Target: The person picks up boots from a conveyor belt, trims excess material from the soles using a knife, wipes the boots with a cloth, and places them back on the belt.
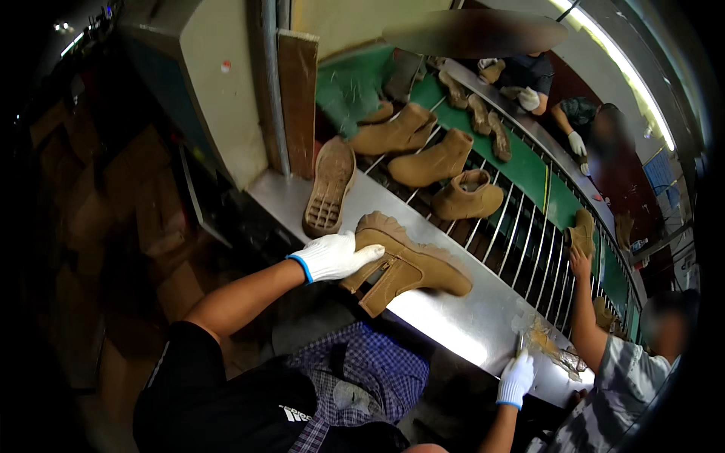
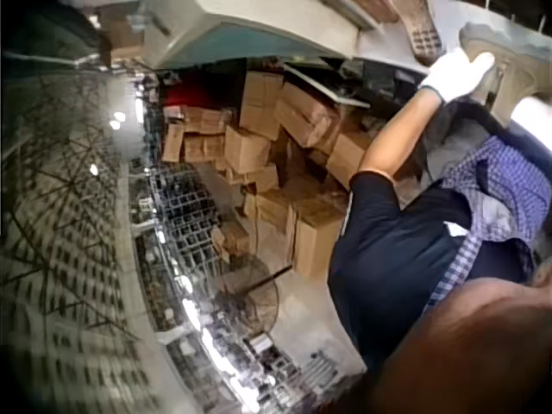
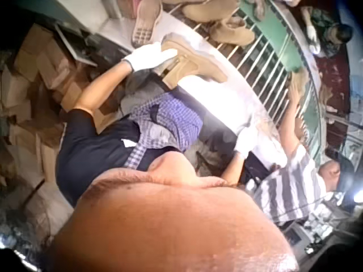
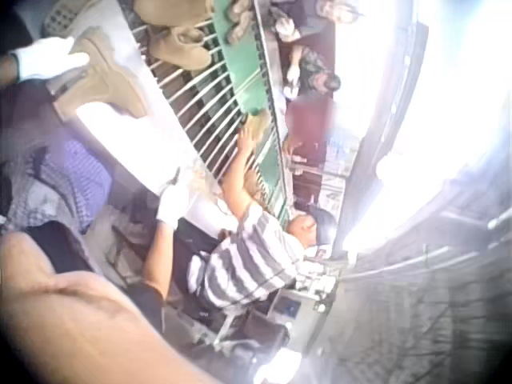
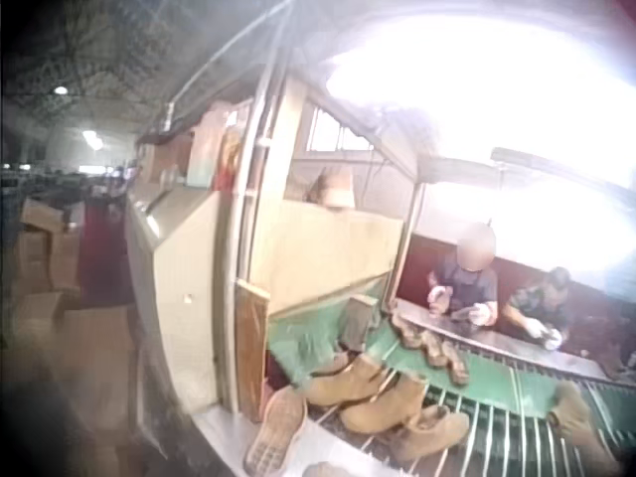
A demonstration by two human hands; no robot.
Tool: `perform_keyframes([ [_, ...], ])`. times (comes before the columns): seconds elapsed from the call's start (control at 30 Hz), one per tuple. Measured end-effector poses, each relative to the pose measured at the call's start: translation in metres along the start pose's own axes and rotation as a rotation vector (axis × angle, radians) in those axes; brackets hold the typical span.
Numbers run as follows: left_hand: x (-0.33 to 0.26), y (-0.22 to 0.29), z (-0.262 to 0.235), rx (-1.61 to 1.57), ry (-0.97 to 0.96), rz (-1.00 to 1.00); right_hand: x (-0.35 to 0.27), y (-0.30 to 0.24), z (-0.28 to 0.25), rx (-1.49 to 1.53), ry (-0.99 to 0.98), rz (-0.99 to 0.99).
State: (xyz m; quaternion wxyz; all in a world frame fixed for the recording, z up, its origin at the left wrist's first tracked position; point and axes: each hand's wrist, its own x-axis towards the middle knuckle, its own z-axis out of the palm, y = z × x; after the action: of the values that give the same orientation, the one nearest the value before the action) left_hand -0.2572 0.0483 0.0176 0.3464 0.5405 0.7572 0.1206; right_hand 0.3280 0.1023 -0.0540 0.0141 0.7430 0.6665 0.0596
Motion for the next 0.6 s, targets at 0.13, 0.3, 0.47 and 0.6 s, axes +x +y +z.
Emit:
perform_keyframes([
  [0.13,-0.028,0.006,0.022,-0.115,-0.038,0.034,0.049,-0.031,-0.036,0.663,-0.115,0.108],
  [0.3,-0.029,0.003,0.032,-0.184,-0.106,0.126,-0.028,-0.228,-0.166,0.394,-0.009,-0.737],
  [0.47,-0.027,-0.028,0.050,-0.316,0.543,0.485,-0.024,-0.274,-0.205,0.263,-0.496,-0.733],
  [0.6,0.010,0.004,0.044,-0.259,0.492,0.753,-0.014,-0.287,-0.216,0.048,-0.372,-0.773],
])
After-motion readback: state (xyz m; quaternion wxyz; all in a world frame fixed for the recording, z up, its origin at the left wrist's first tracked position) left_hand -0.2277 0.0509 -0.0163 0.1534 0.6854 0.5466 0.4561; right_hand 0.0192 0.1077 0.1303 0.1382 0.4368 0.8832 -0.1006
